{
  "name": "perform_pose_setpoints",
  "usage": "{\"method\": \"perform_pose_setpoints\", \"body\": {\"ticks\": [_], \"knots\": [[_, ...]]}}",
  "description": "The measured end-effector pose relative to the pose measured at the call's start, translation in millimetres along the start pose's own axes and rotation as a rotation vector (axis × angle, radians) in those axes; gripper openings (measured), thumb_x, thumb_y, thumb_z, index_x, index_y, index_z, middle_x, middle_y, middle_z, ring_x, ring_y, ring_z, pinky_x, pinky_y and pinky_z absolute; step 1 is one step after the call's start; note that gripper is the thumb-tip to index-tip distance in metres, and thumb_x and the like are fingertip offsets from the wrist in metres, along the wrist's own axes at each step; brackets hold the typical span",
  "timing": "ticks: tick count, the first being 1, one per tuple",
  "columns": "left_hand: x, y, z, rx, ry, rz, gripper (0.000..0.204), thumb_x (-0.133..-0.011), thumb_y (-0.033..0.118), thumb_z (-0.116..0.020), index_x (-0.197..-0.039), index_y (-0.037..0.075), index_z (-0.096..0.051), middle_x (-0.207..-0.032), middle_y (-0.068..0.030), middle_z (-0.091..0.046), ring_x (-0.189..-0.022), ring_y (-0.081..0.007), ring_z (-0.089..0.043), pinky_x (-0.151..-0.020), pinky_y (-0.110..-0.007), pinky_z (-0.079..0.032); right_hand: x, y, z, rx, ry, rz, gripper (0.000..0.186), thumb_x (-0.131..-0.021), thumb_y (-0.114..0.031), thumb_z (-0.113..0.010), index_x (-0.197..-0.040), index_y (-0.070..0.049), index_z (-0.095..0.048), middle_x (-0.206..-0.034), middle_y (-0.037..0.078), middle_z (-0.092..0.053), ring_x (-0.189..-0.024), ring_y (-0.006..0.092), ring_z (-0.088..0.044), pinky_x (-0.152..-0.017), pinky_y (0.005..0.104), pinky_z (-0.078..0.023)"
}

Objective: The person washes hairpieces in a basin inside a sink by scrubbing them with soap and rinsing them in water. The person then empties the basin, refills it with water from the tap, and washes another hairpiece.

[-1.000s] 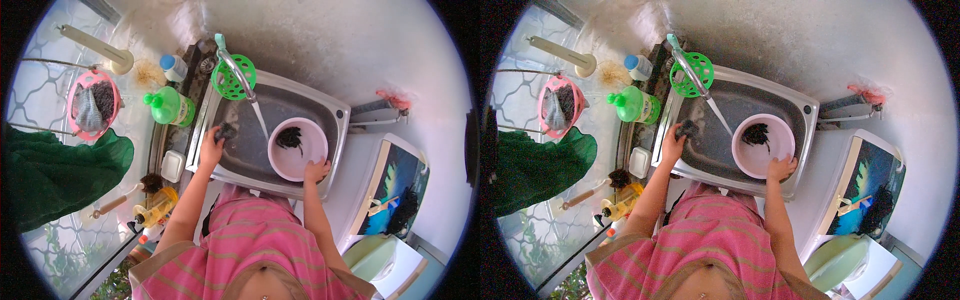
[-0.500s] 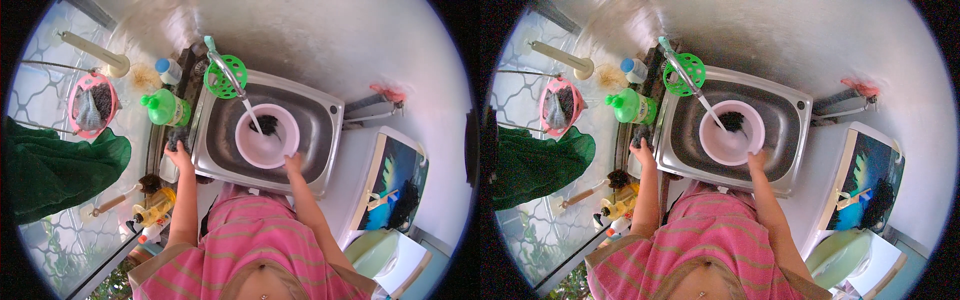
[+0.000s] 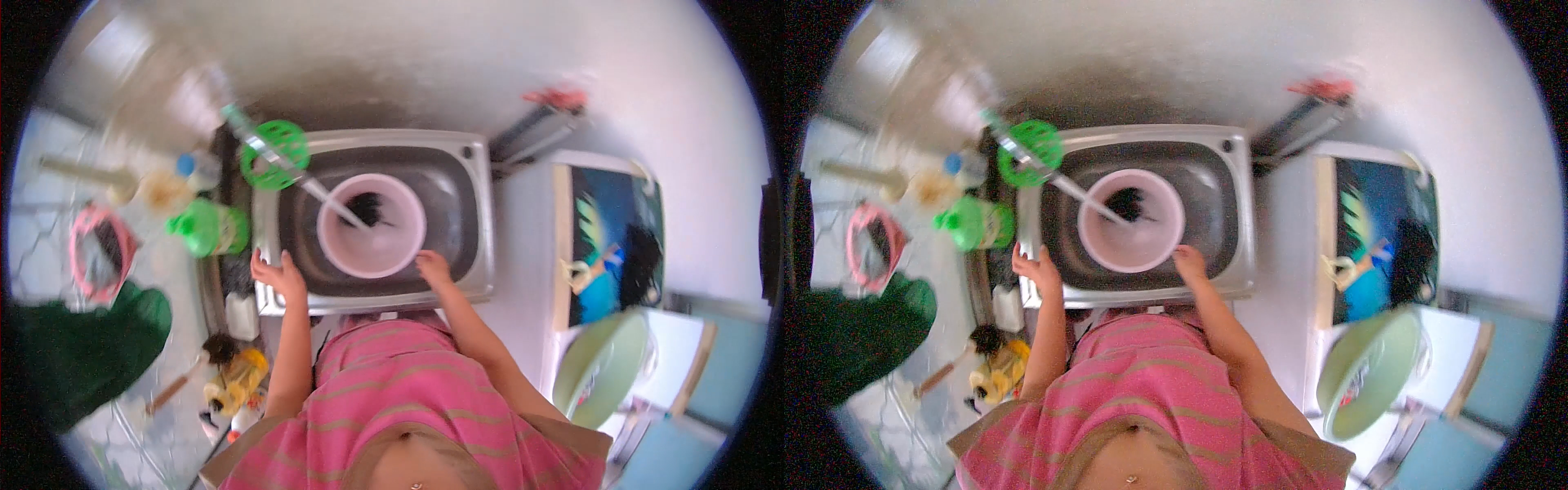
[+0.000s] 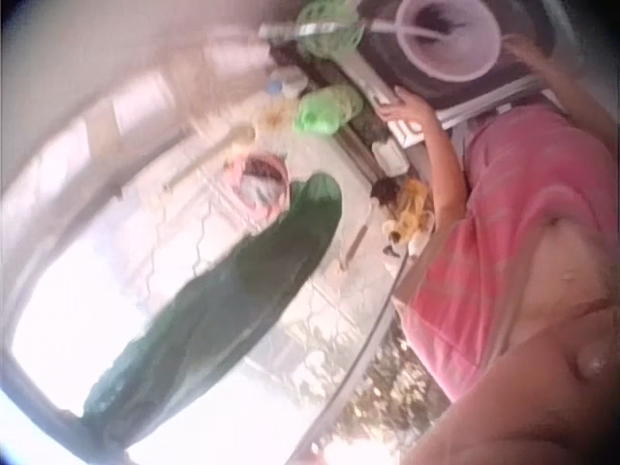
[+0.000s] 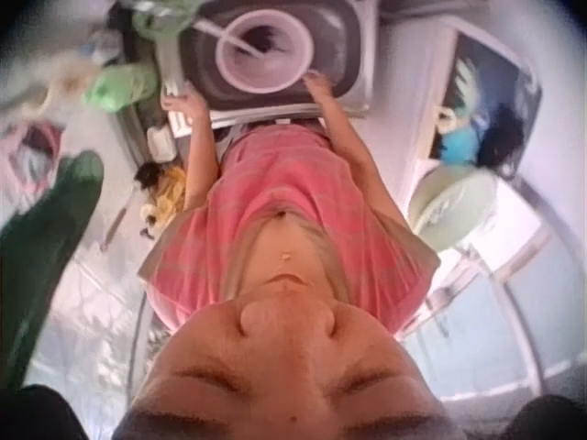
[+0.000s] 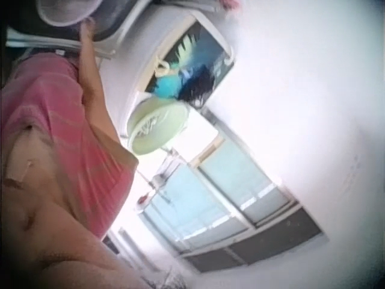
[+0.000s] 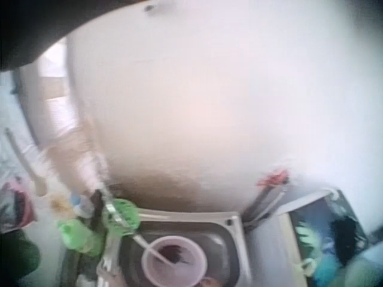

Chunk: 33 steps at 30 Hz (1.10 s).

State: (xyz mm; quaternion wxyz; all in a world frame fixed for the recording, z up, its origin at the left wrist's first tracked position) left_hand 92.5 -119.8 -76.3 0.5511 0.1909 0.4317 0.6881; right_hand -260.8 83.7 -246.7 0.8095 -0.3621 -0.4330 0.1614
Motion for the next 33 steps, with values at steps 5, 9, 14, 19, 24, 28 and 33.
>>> {"method": "perform_pose_setpoints", "body": {"ticks": [5,9,14,19,24,28,33], "knots": [[41.5,24.9,-77.4,0.288,-0.500,0.044,0.037,-0.080,0.008,-0.056,-0.115,0.002,-0.047,-0.112,-0.0121,-0.038,-0.083,-0.0174,-0.050,-0.076,-0.030,-0.044,26.7,-66.5,85.5,0.042,0.333,0.271,0.021,-0.078,-0.013,-0.059,-0.096,-0.006,-0.064,-0.092,0.013,-0.061,-0.080,0.0233,-0.060,-0.073,0.0325,-0.047],[72.9,31.1,-129.3,0.366,-0.764,-0.017,0.023,-0.084,0.009,-0.050,-0.107,0.003,-0.052,-0.093,-0.0038,-0.050,-0.072,-0.0094,-0.047,-0.060,-0.022,-0.040,60.5,-127.7,216.1,0.001,0.708,0.495,0.018,-0.075,-0.005,-0.058,-0.092,-0.005,-0.064,-0.090,0.014,-0.059,-0.086,0.0268,-0.058,-0.076,0.0338,-0.046],[126.3,85.8,-171.1,0.425,-1.056,0.062,0.020,-0.084,0.009,-0.050,-0.103,0.005,-0.053,-0.088,-0.0011,-0.053,-0.070,-0.0089,-0.049,-0.057,-0.021,-0.039,95.9,-120.3,399.9,0.120,1.093,0.416,0.018,-0.073,-0.011,-0.058,-0.090,-0.007,-0.065,-0.083,0.012,-0.057,-0.079,0.0269,-0.056,-0.072,0.0349,-0.044],[155.8,107.2,-193.4,0.311,-1.155,-0.070,0.019,-0.085,0.009,-0.050,-0.104,0.007,-0.051,-0.094,-0.0016,-0.055,-0.073,-0.0112,-0.055,-0.059,-0.023,-0.041,132.1,-107.4,521.2,0.452,1.390,-0.057,0.032,-0.068,-0.020,-0.063,-0.100,-0.017,-0.061,-0.110,0.011,-0.049,-0.105,0.0320,-0.040,-0.089,0.0434,-0.037],[181.1,126.5,-197.6,0.271,-1.239,0.035,0.020,-0.083,0.006,-0.051,-0.102,0.001,-0.053,-0.093,-0.0062,-0.057,-0.074,-0.0141,-0.057,-0.065,-0.026,-0.045,157.3,-6.3,600.8,-0.076,1.472,-0.769,0.083,-0.060,-0.042,-0.075,-0.130,-0.018,-0.039,-0.135,0.022,-0.022,-0.120,0.0400,-0.027,-0.100,0.0474,-0.026],[194.1,123.1,-201.3,0.222,-1.250,0.045,0.018,-0.083,0.008,-0.051,-0.100,0.002,-0.055,-0.092,-0.0063,-0.058,-0.072,-0.0139,-0.058,-0.063,-0.026,-0.045,153.7,20.9,610.7,-0.335,1.479,-0.805,0.105,-0.058,-0.055,-0.073,-0.139,-0.019,-0.019,-0.141,0.024,-0.010,-0.125,0.0447,-0.017,-0.099,0.0536,-0.022],[218.8,134.6,-206.9,0.090,-1.302,0.057,0.017,-0.084,0.011,-0.051,-0.097,0.003,-0.058,-0.086,-0.0044,-0.059,-0.072,-0.0126,-0.057,-0.063,-0.025,-0.044,140.4,-5.3,627.5,-0.248,1.365,-0.798,0.110,-0.057,-0.069,-0.064,-0.142,-0.025,-0.010,-0.144,0.025,0.002,-0.126,0.0532,0.000,-0.099,0.0623,-0.010]]}}
Point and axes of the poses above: each hand's wrist, its own x-axis away from the middle knuckle, its own z-axis out of the back of the hand, y = z × x, the point moved 9 cm from there along -x, towards the middle knuckle
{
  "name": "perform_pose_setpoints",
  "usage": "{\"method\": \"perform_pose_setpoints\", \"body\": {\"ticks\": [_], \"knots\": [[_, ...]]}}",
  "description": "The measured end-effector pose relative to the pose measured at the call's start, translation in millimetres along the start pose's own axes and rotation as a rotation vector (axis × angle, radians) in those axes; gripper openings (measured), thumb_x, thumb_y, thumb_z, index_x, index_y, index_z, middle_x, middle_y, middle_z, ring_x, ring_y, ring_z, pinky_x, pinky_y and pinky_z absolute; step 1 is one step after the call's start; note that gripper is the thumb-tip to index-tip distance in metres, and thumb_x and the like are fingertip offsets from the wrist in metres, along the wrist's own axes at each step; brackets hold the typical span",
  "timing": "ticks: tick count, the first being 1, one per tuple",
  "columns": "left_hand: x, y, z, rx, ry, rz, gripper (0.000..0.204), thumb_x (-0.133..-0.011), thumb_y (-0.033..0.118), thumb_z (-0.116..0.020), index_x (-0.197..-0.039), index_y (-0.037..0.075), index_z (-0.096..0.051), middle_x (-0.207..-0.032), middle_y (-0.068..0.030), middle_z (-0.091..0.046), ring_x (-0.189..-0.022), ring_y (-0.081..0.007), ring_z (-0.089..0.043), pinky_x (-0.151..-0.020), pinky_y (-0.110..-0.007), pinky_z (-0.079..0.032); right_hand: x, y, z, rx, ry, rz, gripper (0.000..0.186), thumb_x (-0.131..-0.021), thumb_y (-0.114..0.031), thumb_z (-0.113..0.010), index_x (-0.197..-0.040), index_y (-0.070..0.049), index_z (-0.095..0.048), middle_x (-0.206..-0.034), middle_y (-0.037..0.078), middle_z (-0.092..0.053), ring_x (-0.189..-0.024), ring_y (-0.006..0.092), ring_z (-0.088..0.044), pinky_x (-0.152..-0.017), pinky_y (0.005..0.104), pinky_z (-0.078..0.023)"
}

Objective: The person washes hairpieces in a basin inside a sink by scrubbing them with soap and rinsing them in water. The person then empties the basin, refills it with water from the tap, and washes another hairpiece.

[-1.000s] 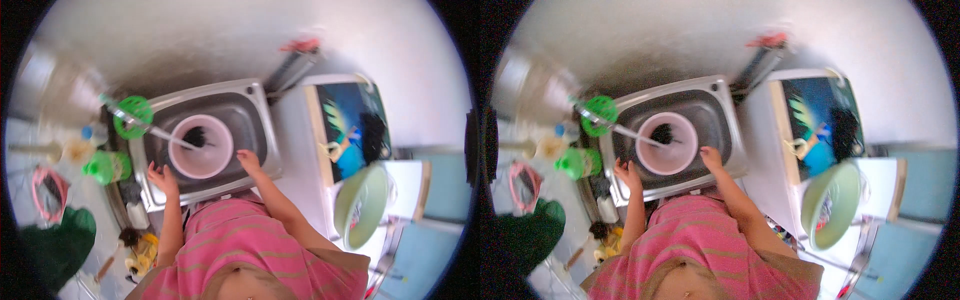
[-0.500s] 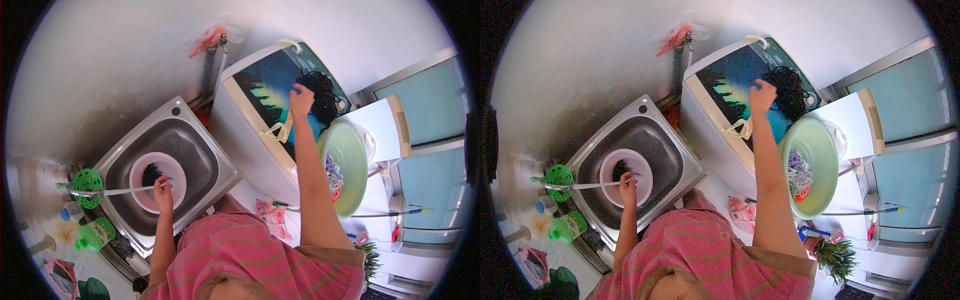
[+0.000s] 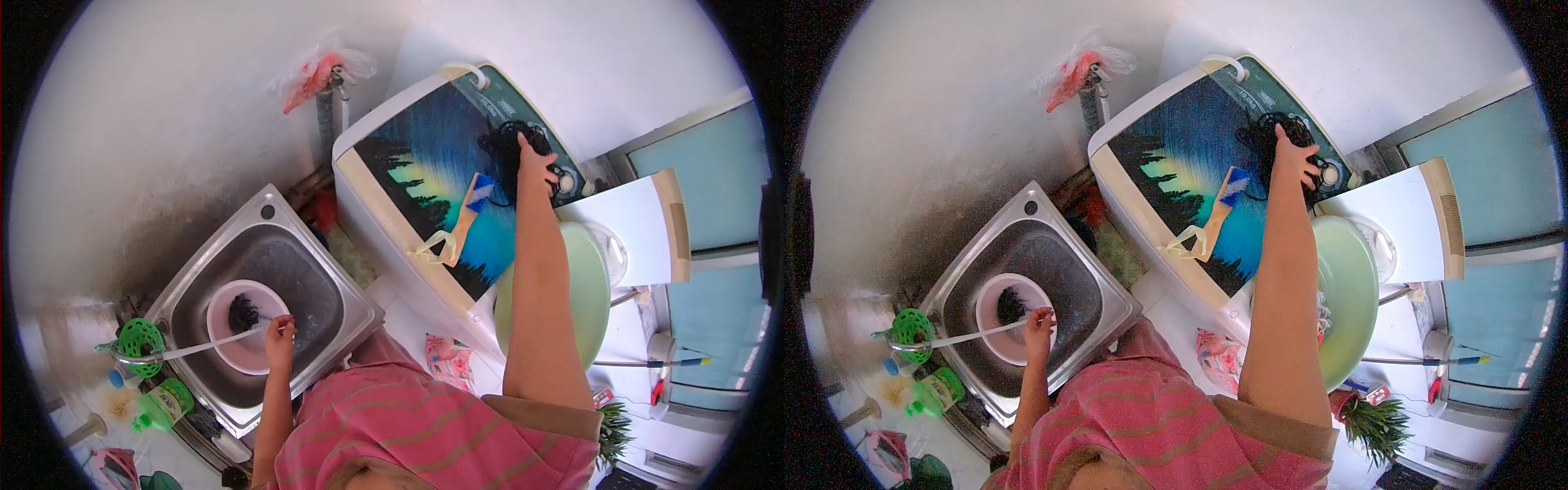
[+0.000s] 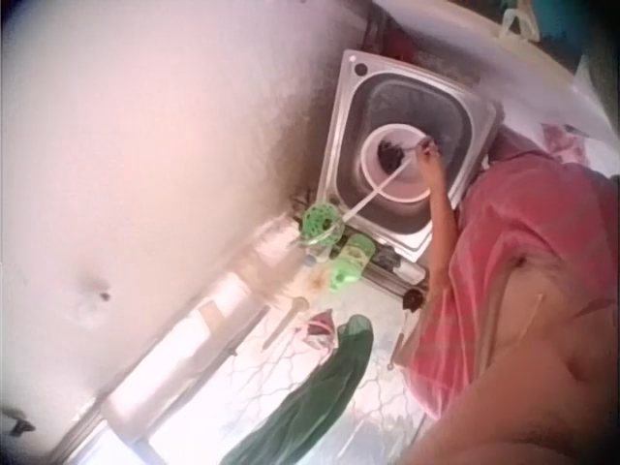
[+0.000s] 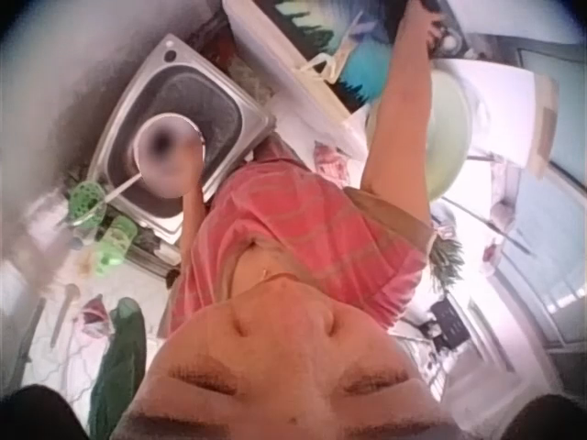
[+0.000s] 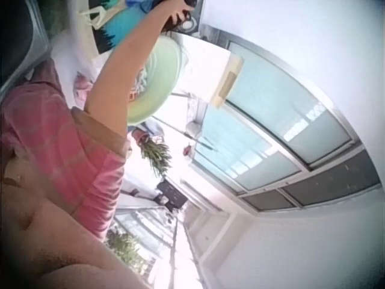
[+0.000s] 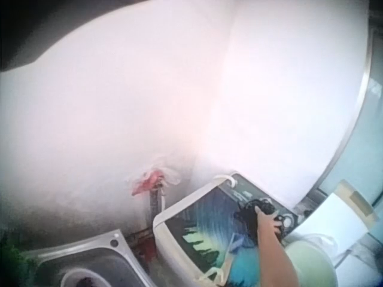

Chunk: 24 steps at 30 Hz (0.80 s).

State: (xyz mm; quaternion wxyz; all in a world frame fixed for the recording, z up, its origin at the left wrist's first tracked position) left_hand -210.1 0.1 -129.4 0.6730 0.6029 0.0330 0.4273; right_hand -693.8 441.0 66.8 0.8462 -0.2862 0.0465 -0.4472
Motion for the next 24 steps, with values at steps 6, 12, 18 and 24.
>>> {"method": "perform_pose_setpoints", "body": {"ticks": [6,12,18,24], "knots": [[-5.5,18.3,-38.2,0.050,-0.067,0.045,0.016,-0.085,0.012,-0.052,-0.098,0.005,-0.058,-0.085,-0.0012,-0.059,-0.070,-0.0090,-0.054,-0.061,-0.022,-0.042,-3.1,-13.3,-9.5,0.187,0.146,0.094,0.077,-0.067,-0.051,-0.067,-0.131,-0.024,-0.034,-0.136,0.021,-0.018,-0.125,0.0441,-0.015,-0.088,0.0609,-0.034],[-10.2,38.3,-67.7,0.135,-0.178,-0.008,0.016,-0.085,0.012,-0.051,-0.098,0.005,-0.057,-0.087,-0.0005,-0.058,-0.071,-0.0080,-0.053,-0.060,-0.021,-0.040,-26.4,-15.8,-8.1,0.213,0.233,0.403,0.051,-0.070,-0.038,-0.069,-0.113,-0.016,-0.052,-0.116,0.015,-0.038,-0.109,0.0361,-0.041,-0.077,0.0479,-0.048],[-15.0,44.9,-56.6,0.144,-0.199,0.010,0.014,-0.086,0.012,-0.051,-0.097,0.006,-0.057,-0.086,0.0002,-0.058,-0.071,-0.0082,-0.053,-0.060,-0.021,-0.040,27.2,-47.2,-6.1,-0.022,0.214,0.503,0.050,-0.063,-0.032,-0.070,-0.109,-0.016,-0.056,-0.110,0.015,-0.045,-0.100,0.0376,-0.049,-0.078,0.0468,-0.048],[-30.8,70.1,-48.7,0.274,-0.220,0.017,0.015,-0.086,0.014,-0.052,-0.098,0.006,-0.057,-0.091,-0.0001,-0.058,-0.074,-0.0082,-0.052,-0.064,-0.020,-0.040,111.7,-65.5,8.7,-0.317,0.190,0.729,0.045,-0.061,-0.026,-0.071,-0.101,-0.010,-0.057,-0.105,0.012,-0.048,-0.092,0.0347,-0.053,-0.077,0.0436,-0.046]]}}
Point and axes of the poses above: each hand's wrist, its own x-axis away from the middle knuckle, its own z-axis out of the back of the hand, y = z × x, the point moved 9 cm from there along -x, towards the middle knuckle
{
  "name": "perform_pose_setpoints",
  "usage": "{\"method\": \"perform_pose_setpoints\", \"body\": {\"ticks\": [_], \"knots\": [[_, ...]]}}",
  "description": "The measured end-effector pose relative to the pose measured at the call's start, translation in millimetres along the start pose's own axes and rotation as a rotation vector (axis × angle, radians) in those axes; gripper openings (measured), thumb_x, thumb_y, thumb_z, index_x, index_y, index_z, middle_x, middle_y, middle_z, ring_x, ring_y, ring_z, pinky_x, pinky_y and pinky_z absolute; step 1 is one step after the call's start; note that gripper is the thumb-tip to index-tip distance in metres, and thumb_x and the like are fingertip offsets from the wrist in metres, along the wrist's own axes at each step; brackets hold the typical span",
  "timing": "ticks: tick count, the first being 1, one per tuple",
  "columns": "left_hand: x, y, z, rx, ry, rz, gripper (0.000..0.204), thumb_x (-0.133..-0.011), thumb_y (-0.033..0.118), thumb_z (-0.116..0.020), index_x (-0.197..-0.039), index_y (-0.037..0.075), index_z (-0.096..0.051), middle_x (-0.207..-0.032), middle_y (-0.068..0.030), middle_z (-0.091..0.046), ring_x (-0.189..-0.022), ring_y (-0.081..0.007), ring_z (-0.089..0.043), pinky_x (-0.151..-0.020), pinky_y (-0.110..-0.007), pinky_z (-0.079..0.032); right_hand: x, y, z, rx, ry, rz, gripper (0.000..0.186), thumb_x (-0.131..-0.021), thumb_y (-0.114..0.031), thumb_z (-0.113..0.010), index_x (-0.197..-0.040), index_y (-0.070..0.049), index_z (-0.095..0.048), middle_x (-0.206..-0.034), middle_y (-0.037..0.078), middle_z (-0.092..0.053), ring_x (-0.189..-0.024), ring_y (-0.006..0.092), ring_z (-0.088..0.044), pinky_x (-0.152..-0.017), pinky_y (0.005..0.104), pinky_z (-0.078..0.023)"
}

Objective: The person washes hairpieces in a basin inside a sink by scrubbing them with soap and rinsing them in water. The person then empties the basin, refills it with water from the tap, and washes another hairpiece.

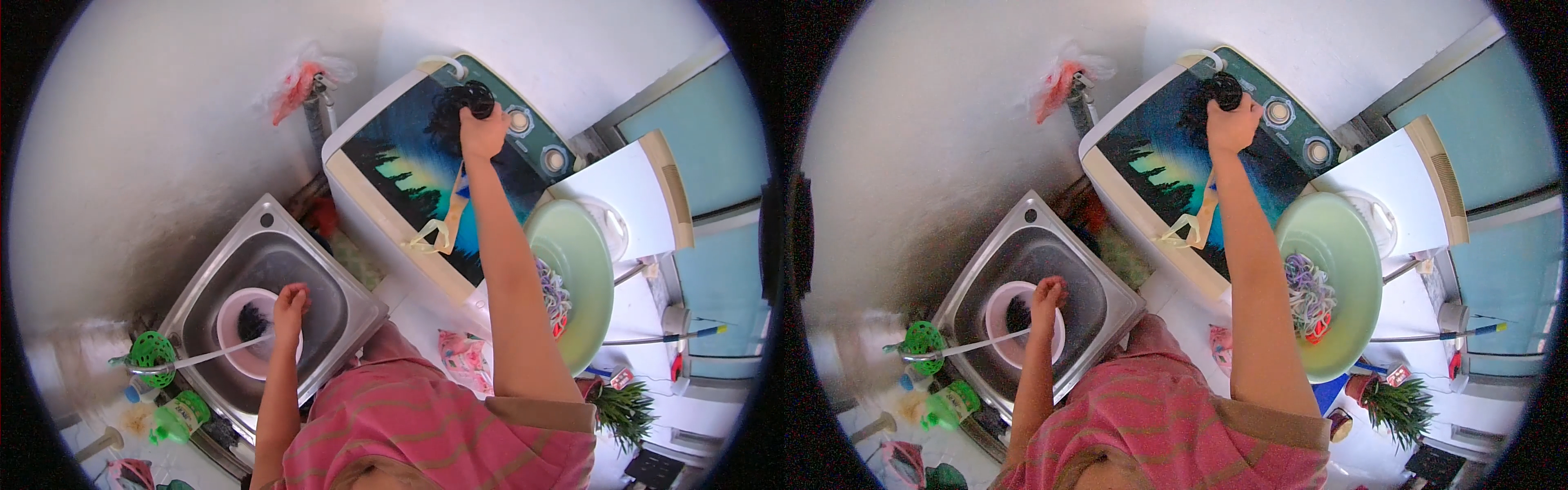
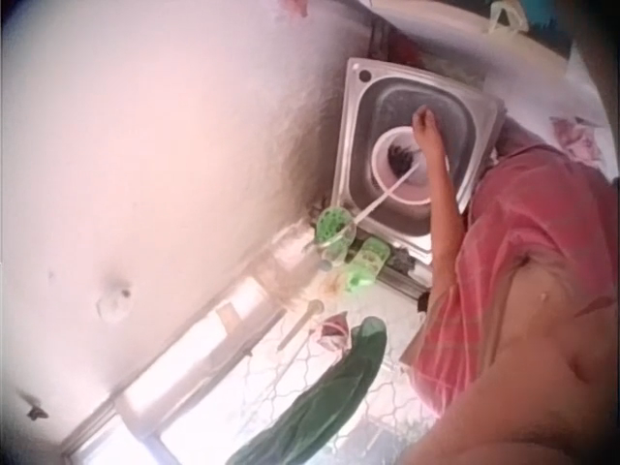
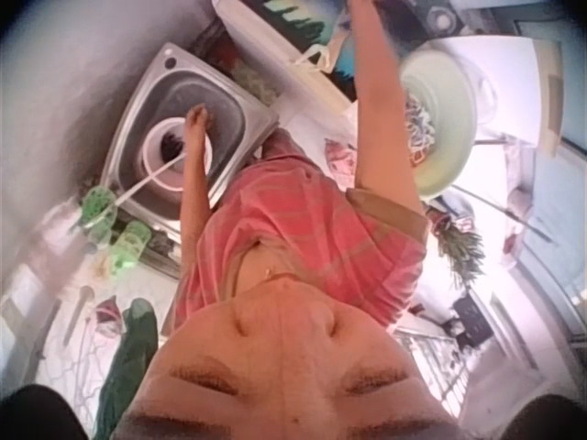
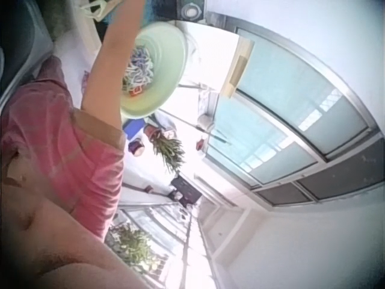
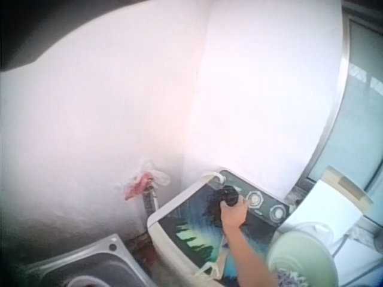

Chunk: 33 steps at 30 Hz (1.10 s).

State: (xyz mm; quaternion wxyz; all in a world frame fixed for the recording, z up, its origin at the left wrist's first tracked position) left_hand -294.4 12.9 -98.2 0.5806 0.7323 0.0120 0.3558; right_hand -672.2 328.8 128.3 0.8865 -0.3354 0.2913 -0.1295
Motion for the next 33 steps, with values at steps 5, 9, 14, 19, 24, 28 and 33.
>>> {"method": "perform_pose_setpoints", "body": {"ticks": [5,9,14,19,24,28,33], "knots": [[-15.6,65.7,-64.8,-0.044,-0.220,-0.087,0.033,-0.088,0.029,-0.050,-0.114,0.009,-0.053,-0.107,-0.0023,-0.058,-0.090,-0.0127,-0.054,-0.074,-0.026,-0.041,41.6,-33.4,3.9,-0.295,-0.025,0.063,0.042,-0.061,-0.022,-0.070,-0.097,-0.005,-0.056,-0.101,0.013,-0.048,-0.085,0.0342,-0.055,-0.075,0.0410,-0.045],[-29.5,107.1,-121.8,-0.010,-0.401,-0.098,0.052,-0.088,0.041,-0.048,-0.131,0.013,-0.039,-0.125,-0.0049,-0.049,-0.106,-0.0183,-0.050,-0.085,-0.033,-0.040,75.0,-55.4,-5.0,-0.406,-0.125,0.061,0.041,-0.062,-0.020,-0.069,-0.095,0.000,-0.056,-0.098,0.013,-0.048,-0.085,0.0331,-0.054,-0.075,0.0391,-0.044],[-40.7,146.5,-178.1,0.156,-0.517,-0.054,0.063,-0.085,0.045,-0.052,-0.137,0.020,-0.028,-0.132,-0.0060,-0.040,-0.109,-0.0203,-0.046,-0.086,-0.034,-0.039,105.9,-36.7,-18.6,-0.686,-0.147,0.019,0.036,-0.062,-0.013,-0.068,-0.092,0.003,-0.055,-0.095,0.015,-0.049,-0.087,0.0315,-0.053,-0.078,0.0368,-0.043],[-53.0,145.0,-170.2,0.428,-0.546,-0.025,0.069,-0.082,0.054,-0.051,-0.137,0.021,-0.027,-0.132,-0.0055,-0.039,-0.117,-0.0234,-0.041,-0.091,-0.037,-0.037,182.2,-50.8,-21.4,-0.968,-0.411,-0.220,0.042,-0.065,-0.004,-0.066,-0.102,0.002,-0.049,-0.095,0.011,-0.054,-0.089,0.0215,-0.055,-0.081,0.0310,-0.043],[-30.1,131.8,-130.4,0.733,-0.590,-0.091,0.063,-0.078,0.024,-0.053,-0.136,0.015,-0.029,-0.134,-0.0036,-0.039,-0.119,-0.0212,-0.041,-0.098,-0.034,-0.034,255.2,-63.5,-10.7,-0.838,-0.644,-0.141,0.042,-0.065,-0.001,-0.063,-0.104,-0.001,-0.046,-0.096,0.009,-0.055,-0.089,0.0176,-0.055,-0.083,0.0297,-0.042],[-4.7,92.9,-72.0,0.803,-0.386,-0.038,0.060,-0.075,0.017,-0.046,-0.134,0.014,-0.032,-0.129,-0.0042,-0.044,-0.115,-0.0203,-0.046,-0.096,-0.033,-0.037,317.7,-81.3,-8.6,-0.909,-0.844,-0.123,0.043,-0.064,0.003,-0.061,-0.104,-0.002,-0.045,-0.097,0.008,-0.054,-0.090,0.0162,-0.054,-0.083,0.0291,-0.042],[34.6,50.5,20.5,0.832,-0.077,-0.101,0.053,-0.081,0.019,-0.044,-0.132,0.013,-0.033,-0.125,-0.0048,-0.046,-0.114,-0.0192,-0.046,-0.093,-0.031,-0.039,408.6,-110.4,-11.1,-0.879,-1.155,-0.166,0.040,-0.067,0.006,-0.058,-0.105,-0.001,-0.047,-0.095,0.007,-0.057,-0.089,0.0143,-0.055,-0.082,0.0272,-0.043]]}}
Point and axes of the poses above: each hand's wrist, its own x-axis away from the middle knuckle, its own z-axis out of the back of the hand, y = z × x, the point moved 9 cm from there along -x, towards the middle knuckle
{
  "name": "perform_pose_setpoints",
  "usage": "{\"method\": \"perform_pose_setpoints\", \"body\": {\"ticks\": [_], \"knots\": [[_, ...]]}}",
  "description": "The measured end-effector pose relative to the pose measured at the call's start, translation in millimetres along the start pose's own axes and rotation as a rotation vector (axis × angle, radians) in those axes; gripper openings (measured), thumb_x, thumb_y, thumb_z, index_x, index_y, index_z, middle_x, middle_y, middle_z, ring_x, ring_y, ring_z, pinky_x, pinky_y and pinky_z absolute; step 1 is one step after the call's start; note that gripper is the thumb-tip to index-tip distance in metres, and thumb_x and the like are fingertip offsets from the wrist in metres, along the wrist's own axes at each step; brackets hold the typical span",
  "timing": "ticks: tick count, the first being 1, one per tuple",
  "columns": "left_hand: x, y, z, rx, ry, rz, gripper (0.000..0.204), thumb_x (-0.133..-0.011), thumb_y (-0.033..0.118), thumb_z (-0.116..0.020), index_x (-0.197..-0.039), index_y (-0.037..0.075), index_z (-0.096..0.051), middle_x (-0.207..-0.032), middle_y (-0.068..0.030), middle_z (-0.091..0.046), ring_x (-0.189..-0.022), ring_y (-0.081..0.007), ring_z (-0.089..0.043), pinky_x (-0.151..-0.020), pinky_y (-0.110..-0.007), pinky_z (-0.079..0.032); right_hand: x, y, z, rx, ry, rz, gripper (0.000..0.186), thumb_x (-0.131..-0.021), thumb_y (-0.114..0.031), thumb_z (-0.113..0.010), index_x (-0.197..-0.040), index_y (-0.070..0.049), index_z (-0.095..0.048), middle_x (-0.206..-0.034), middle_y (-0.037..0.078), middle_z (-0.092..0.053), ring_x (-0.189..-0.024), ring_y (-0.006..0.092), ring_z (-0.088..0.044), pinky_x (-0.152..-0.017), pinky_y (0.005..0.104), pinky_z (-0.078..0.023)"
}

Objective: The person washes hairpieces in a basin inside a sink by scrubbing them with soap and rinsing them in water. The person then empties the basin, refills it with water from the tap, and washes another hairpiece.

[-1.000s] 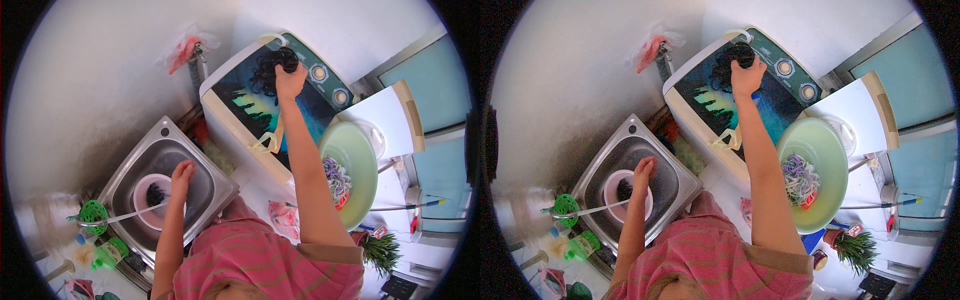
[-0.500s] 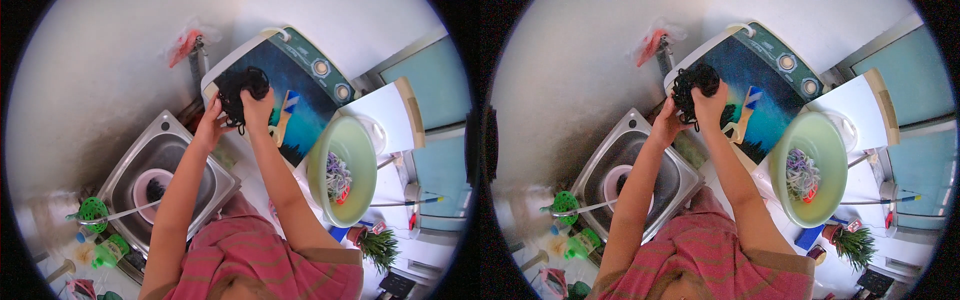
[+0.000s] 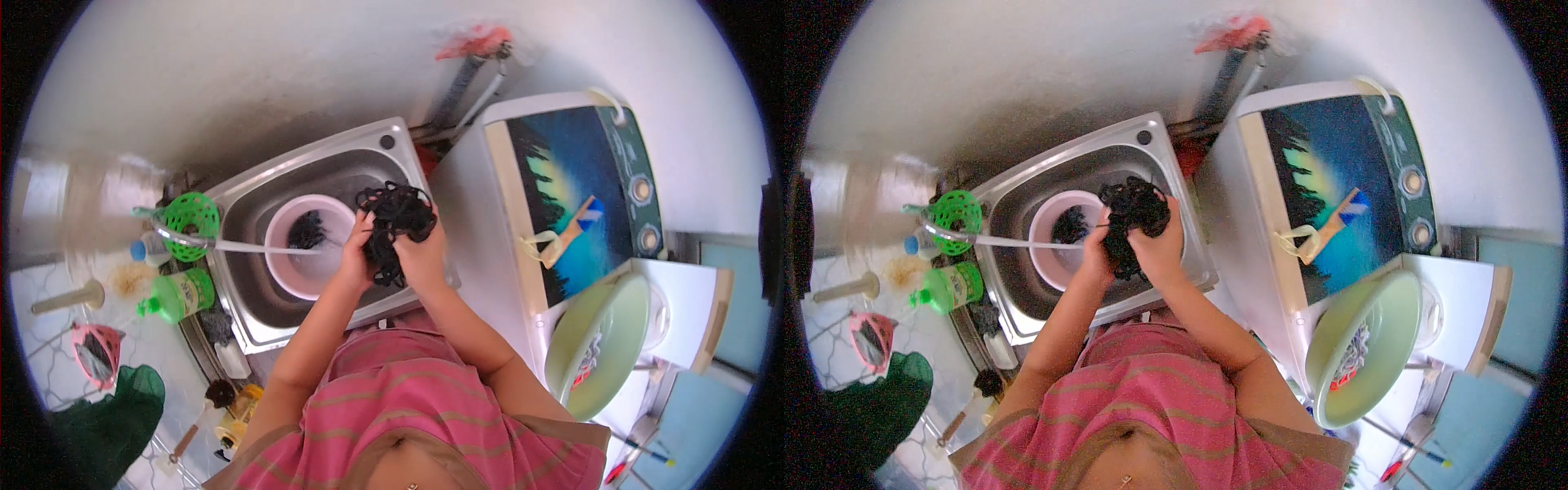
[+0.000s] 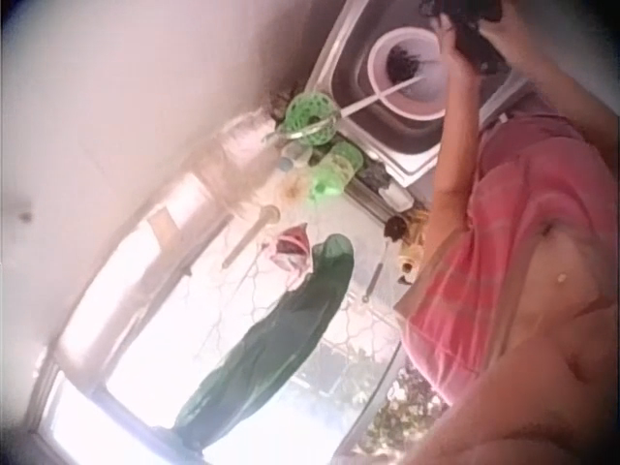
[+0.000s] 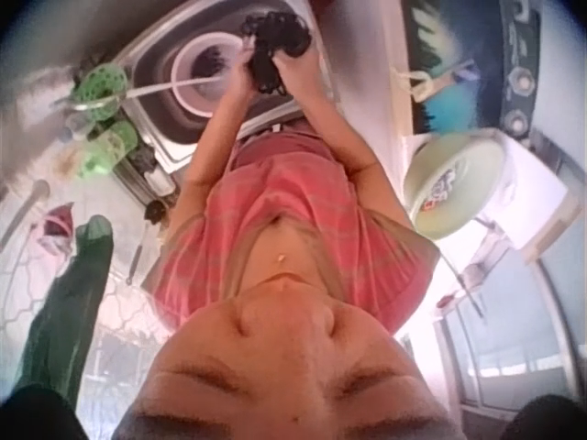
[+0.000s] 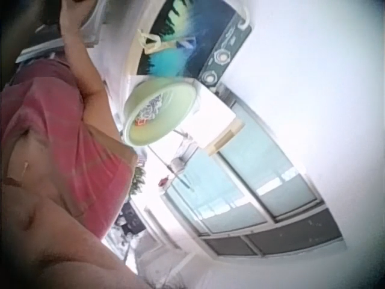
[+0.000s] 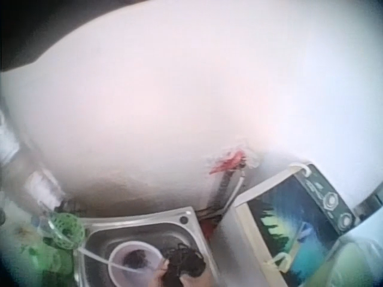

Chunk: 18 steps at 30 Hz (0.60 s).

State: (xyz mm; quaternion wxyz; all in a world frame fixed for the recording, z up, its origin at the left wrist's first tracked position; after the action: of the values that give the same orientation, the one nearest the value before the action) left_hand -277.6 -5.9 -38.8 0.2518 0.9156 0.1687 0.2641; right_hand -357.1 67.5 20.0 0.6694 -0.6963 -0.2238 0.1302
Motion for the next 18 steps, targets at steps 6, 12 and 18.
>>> {"method": "perform_pose_setpoints", "body": {"ticks": [6,12,18], "knots": [[59.3,56.3,75.3,-0.027,0.242,-0.177,0.046,-0.087,0.024,-0.046,-0.130,0.012,-0.033,-0.123,-0.0063,-0.046,-0.115,-0.0175,-0.044,-0.094,-0.030,-0.036,32.7,64.3,-98.2,-0.197,-0.331,-0.191,0.046,-0.068,0.002,-0.060,-0.111,0.001,-0.042,-0.102,0.013,-0.051,-0.099,0.0203,-0.051,-0.088,0.0309,-0.040],[66.8,50.1,231.6,-1.298,0.744,0.028,0.068,-0.078,0.040,-0.059,-0.131,0.008,-0.032,-0.124,-0.0218,-0.043,-0.108,-0.0337,-0.050,-0.087,-0.041,-0.042,9.2,200.2,-130.0,0.872,-0.560,-0.060,0.073,-0.069,-0.027,-0.067,-0.128,0.000,-0.035,-0.129,0.026,-0.033,-0.124,0.0396,-0.028,-0.103,0.0448,-0.022],[42.4,45.0,281.7,-1.744,0.811,-0.202,0.063,-0.078,0.031,-0.057,-0.132,0.009,-0.033,-0.129,-0.0241,-0.037,-0.119,-0.0408,-0.036,-0.099,-0.045,-0.029,14.4,231.4,-176.4,1.027,-0.622,0.207,0.059,-0.077,-0.026,-0.061,-0.129,-0.010,-0.040,-0.137,0.021,-0.026,-0.124,0.0411,-0.025,-0.102,0.0495,-0.022]]}}
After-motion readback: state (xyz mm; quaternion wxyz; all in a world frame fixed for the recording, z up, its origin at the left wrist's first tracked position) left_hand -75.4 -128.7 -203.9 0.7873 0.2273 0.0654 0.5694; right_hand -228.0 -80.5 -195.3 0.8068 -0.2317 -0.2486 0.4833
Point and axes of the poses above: each hand's wrist, its own x-axis away from the middle knuckle, its own z-axis out of the back of the hand, y = z × x, the point moved 9 cm from there along -x, towards the middle knuckle
